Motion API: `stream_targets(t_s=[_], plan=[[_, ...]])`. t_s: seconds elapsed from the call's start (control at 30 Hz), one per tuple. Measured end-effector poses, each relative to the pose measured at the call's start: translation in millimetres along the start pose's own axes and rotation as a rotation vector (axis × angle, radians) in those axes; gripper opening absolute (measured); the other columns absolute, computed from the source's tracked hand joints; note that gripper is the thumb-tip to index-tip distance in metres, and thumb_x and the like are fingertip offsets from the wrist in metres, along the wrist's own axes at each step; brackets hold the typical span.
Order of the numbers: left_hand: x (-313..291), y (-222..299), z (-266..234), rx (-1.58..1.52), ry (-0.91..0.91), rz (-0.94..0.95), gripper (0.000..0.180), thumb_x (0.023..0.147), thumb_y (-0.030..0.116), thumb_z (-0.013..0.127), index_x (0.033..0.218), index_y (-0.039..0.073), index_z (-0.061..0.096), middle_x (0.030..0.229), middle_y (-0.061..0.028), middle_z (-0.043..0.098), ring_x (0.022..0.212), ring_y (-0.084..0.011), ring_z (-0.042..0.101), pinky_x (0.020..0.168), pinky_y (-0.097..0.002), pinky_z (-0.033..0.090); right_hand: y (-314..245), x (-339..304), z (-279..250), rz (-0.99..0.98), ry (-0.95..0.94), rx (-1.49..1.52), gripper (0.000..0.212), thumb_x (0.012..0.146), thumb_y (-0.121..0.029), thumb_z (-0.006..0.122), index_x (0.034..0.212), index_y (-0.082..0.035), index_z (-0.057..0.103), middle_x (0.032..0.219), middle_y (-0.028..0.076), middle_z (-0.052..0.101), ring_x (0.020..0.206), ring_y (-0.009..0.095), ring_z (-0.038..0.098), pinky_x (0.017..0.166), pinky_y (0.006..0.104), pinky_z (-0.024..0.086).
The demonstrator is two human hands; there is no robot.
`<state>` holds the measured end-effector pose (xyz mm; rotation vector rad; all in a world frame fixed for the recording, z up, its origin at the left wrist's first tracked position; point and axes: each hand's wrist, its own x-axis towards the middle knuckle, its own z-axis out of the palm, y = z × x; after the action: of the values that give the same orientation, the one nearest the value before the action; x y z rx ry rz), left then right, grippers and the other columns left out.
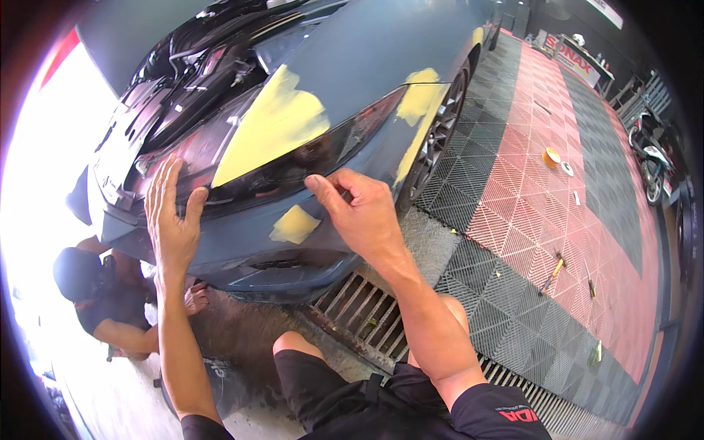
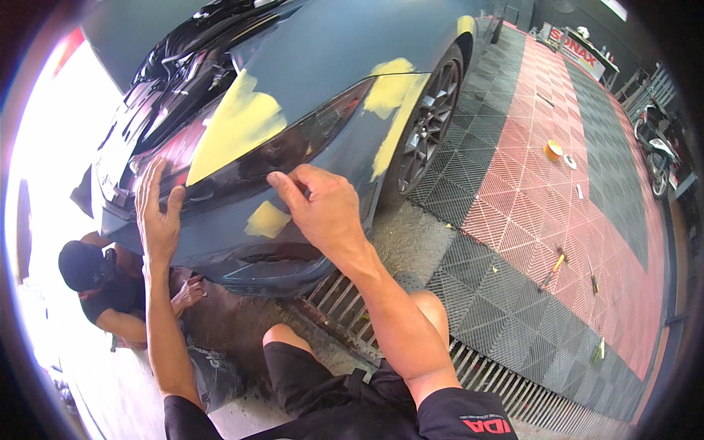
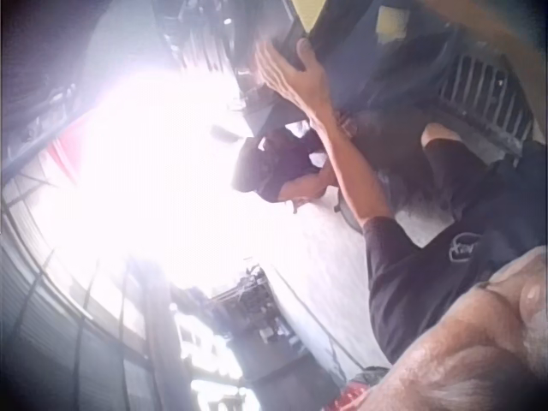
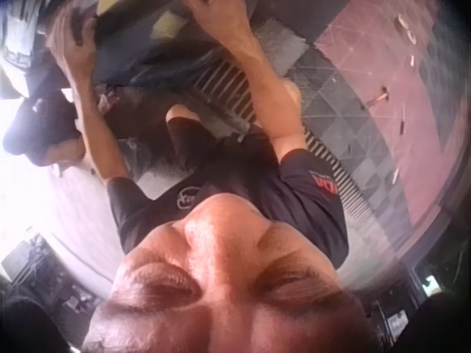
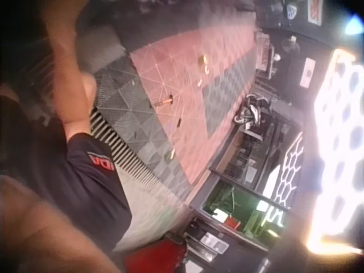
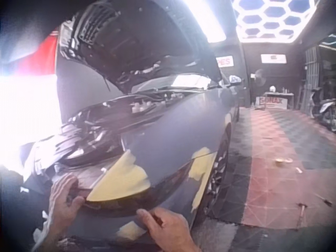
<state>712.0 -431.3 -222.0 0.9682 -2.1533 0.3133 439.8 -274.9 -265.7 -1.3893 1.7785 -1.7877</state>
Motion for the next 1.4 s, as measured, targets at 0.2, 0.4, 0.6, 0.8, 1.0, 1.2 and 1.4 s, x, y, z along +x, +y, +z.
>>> stream_targets(t_s=[0.2, 0.4, 0.6, 0.8, 1.0, 1.2, 1.4], plan=[[2.1, 4.0, -0.6, -0.001, 0.032, 0.019, 0.069, 0.107, 0.056, 0.065, 0.154, 0.006, 0.061, 0.159, -0.018, 0.059, 0.15, -0.036, 0.051, 0.127, -0.0482, 0.034, -2.2, -0.2, -0.5, 0.061, -0.016, 0.008, 0.046, 0.106, -0.038, 0.077, 0.084, 0.002, 0.071, 0.066, 0.0, 0.061, 0.061, 0.005, 0.05, 0.054, 0.0278, 0.041], [4.4, -2.3, 0.0, -0.054, 0.082, 0.025, 0.053, 0.113, 0.045, 0.058, 0.146, 0.004, 0.067, 0.15, -0.0188, 0.066, 0.144, -0.036, 0.057, 0.124, -0.0481, 0.038, 0.0, -0.7, 0.0, 0.065, 0.008, 0.019, 0.049, 0.111, -0.043, 0.069, 0.089, 0.001, 0.074, 0.069, -0.001, 0.062, 0.063, 0.005, 0.051, 0.056, 0.0266, 0.041], [55.0, 18.1, -7.8, -0.218, 0.096, 0.03, 0.049, 0.117, 0.039, 0.049, 0.136, -0.001, 0.071, 0.137, -0.0214, 0.071, 0.133, -0.0396, 0.062, 0.116, -0.0449, 0.045, -2.6, -0.8, -3.5, 0.128, 0.07, 0.106, 0.052, 0.113, -0.045, 0.065, 0.09, 0.001, 0.073, 0.067, 0.001, 0.061, 0.062, 0.007, 0.05, 0.056, 0.0289, 0.042], [106.0, 39.6, 11.2, -0.286, -0.208, -0.06, 0.068, 0.116, 0.059, 0.036, 0.119, 0.0, 0.071, 0.114, -0.0312, 0.073, 0.114, -0.0518, 0.065, 0.1, -0.0548, 0.05, -9.0, -3.6, -15.5, 0.297, -0.093, -0.132, 0.055, 0.108, -0.047, 0.07, 0.084, 0.002, 0.073, 0.063, 0.004, 0.061, 0.059, 0.012, 0.054, 0.059, 0.0346, 0.047], [138.9, 50.3, 25.5, -0.048, -0.354, -0.104, 0.081, 0.115, 0.064, 0.031, 0.1, -0.002, 0.076, 0.096, -0.0307, 0.074, 0.102, -0.0539, 0.069, 0.095, -0.0602, 0.052, -6.1, -7.3, -17.0, 0.441, -0.242, -0.232, 0.058, 0.103, -0.052, 0.072, 0.081, 0.002, 0.076, 0.063, 0.007, 0.066, 0.06, 0.017, 0.061, 0.061, 0.0376, 0.05], [132.9, 49.6, 32.8, -0.075, -0.275, -0.1, 0.077, 0.114, 0.062, 0.035, 0.102, 0.001, 0.08, 0.095, -0.0298, 0.075, 0.101, -0.0512, 0.07, 0.096, -0.0595, 0.052, 6.1, -9.6, -3.4, 0.486, -0.203, -0.099, 0.057, 0.104, -0.053, 0.074, 0.085, 0.001, 0.079, 0.065, 0.003, 0.066, 0.06, 0.009, 0.054, 0.056, 0.0303, 0.042], [135.7, 50.1, 41.0, -0.055, -0.237, -0.123, 0.074, 0.113, 0.062, 0.036, 0.106, 0.004, 0.081, 0.102, -0.0289, 0.076, 0.106, -0.0498, 0.07, 0.098, -0.0572, 0.053, 13.2, -12.5, 2.8, 0.472, -0.133, 0.006, 0.055, 0.103, -0.05, 0.076, 0.084, 0.001, 0.079, 0.064, 0.003, 0.065, 0.059, 0.008, 0.055, 0.054, 0.0291, 0.041]])
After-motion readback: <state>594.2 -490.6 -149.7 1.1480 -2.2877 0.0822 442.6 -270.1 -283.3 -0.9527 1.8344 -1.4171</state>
